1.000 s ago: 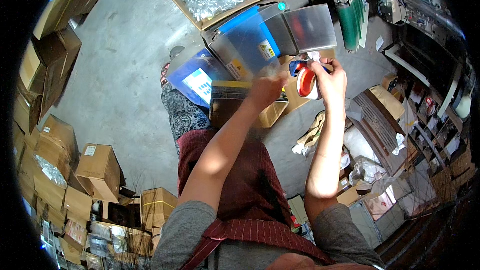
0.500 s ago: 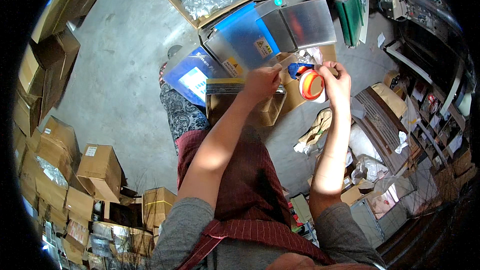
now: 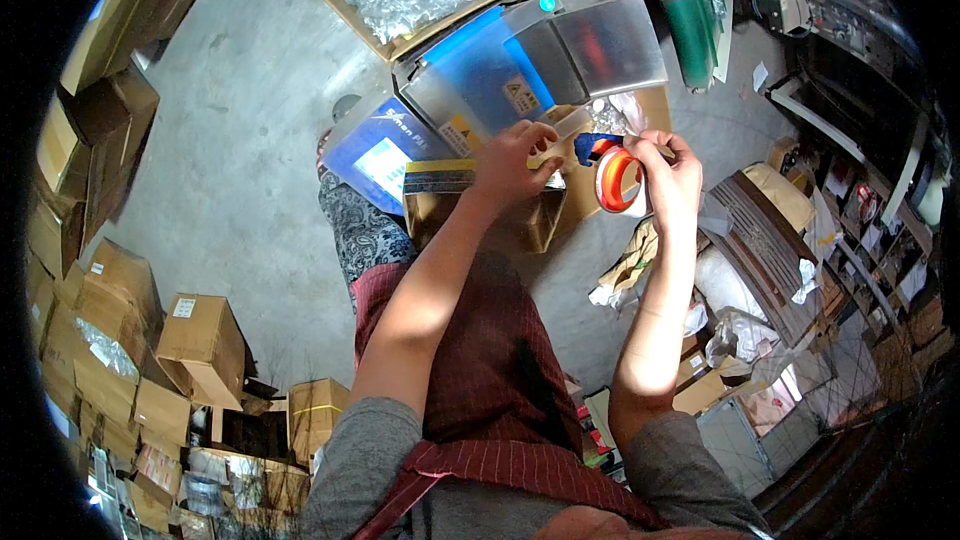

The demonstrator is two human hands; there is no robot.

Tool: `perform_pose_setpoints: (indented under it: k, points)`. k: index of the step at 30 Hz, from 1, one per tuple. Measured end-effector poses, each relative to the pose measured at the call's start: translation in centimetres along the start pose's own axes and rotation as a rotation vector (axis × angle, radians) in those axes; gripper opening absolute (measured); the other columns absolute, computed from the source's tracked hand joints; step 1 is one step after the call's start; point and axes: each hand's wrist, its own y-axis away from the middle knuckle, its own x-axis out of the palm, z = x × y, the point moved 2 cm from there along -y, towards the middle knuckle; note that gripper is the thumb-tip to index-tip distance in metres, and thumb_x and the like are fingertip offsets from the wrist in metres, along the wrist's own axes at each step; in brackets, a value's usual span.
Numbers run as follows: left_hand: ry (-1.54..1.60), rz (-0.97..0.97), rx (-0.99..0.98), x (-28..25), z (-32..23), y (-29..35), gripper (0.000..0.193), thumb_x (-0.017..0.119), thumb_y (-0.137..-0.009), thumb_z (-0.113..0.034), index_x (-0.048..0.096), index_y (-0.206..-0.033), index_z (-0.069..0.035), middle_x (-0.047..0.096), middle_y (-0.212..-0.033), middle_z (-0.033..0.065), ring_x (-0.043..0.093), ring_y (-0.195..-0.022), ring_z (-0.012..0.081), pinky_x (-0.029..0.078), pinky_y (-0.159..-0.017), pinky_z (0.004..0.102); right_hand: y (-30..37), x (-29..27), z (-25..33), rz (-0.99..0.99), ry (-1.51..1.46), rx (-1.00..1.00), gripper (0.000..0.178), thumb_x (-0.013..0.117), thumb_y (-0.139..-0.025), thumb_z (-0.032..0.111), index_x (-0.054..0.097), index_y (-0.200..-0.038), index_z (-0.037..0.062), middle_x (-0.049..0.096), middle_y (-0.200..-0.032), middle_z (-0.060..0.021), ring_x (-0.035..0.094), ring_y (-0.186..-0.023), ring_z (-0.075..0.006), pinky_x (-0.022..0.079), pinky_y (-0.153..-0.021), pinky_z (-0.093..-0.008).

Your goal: The person repeatedly picks up small cardboard boxes, applies packing tape with a handheld dispenser to seal them, and places them into a larger open box. The person handles multiple boxes one at a time in a cluttered warehouse area.

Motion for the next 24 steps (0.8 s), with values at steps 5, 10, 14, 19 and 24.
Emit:
perform_pose_setpoints:
  k: [5,10,14,19,24]
  points:
    - [-0.057,-0.102,0.172,0.2,-0.2,0.3,0.036,0.083,-0.077,-0.033,0.066,-0.102,-0.013,0.066,-0.101,0.0092,0.067,-0.094,0.0320,0.056,-0.076,0.0435,0.5,0.6,1.5,-0.035,0.134,-0.002,0.044,0.081,-0.073,0.032,0.071,-0.100,-0.0007,0.072,-0.086,-0.0129,0.066,-0.082,-0.0179,0.053,-0.079,-0.0316]
    - [-0.201,0.264,0.130,-0.6,0.0,0.6,0.053,0.085,-0.071,-0.042,0.062,-0.102,-0.007,0.064,-0.101,0.0119,0.063,-0.100,0.0358,0.053,-0.085,0.0470,0.9,0.4,2.3,-0.028,0.152,0.005,0.050,0.081,-0.072,0.036,0.070,-0.104,-0.0009,0.072,-0.088,-0.0149,0.068,-0.083,-0.0215,0.053,-0.082,-0.0334]
    - [-0.326,0.312,0.176,-0.2,1.2,0.8,0.072,0.091,-0.060,-0.046,0.059,-0.106,-0.002,0.060,-0.110,0.0188,0.056,-0.113,0.0398,0.050,-0.096,0.0463,1.5,0.1,2.9,-0.009,0.160,0.018,0.057,0.081,-0.071,0.038,0.068,-0.111,-0.0016,0.072,-0.087,-0.0160,0.067,-0.082,-0.0226,0.052,-0.083,-0.0341]
    - [-0.559,0.339,-0.004,-4.1,1.7,2.3,0.077,0.084,-0.066,-0.028,0.048,-0.128,0.001,0.051,-0.129,0.0224,0.052,-0.122,0.0415,0.046,-0.105,0.0484,3.1,-0.4,4.1,-0.001,0.141,0.015,0.058,0.081,-0.074,0.035,0.065,-0.116,-0.0008,0.072,-0.085,-0.0156,0.067,-0.080,-0.0210,0.053,-0.079,-0.0331]
    - [-0.669,0.490,-0.072,-2.9,1.4,2.9,0.074,0.079,-0.066,-0.021,0.048,-0.127,0.005,0.054,-0.126,0.0236,0.052,-0.119,0.0405,0.042,-0.106,0.0448,4.5,0.1,5.8,0.067,0.176,0.099,0.057,0.083,-0.078,0.038,0.066,-0.120,0.0030,0.072,-0.086,-0.0182,0.070,-0.081,-0.0223,0.054,-0.077,-0.0357]
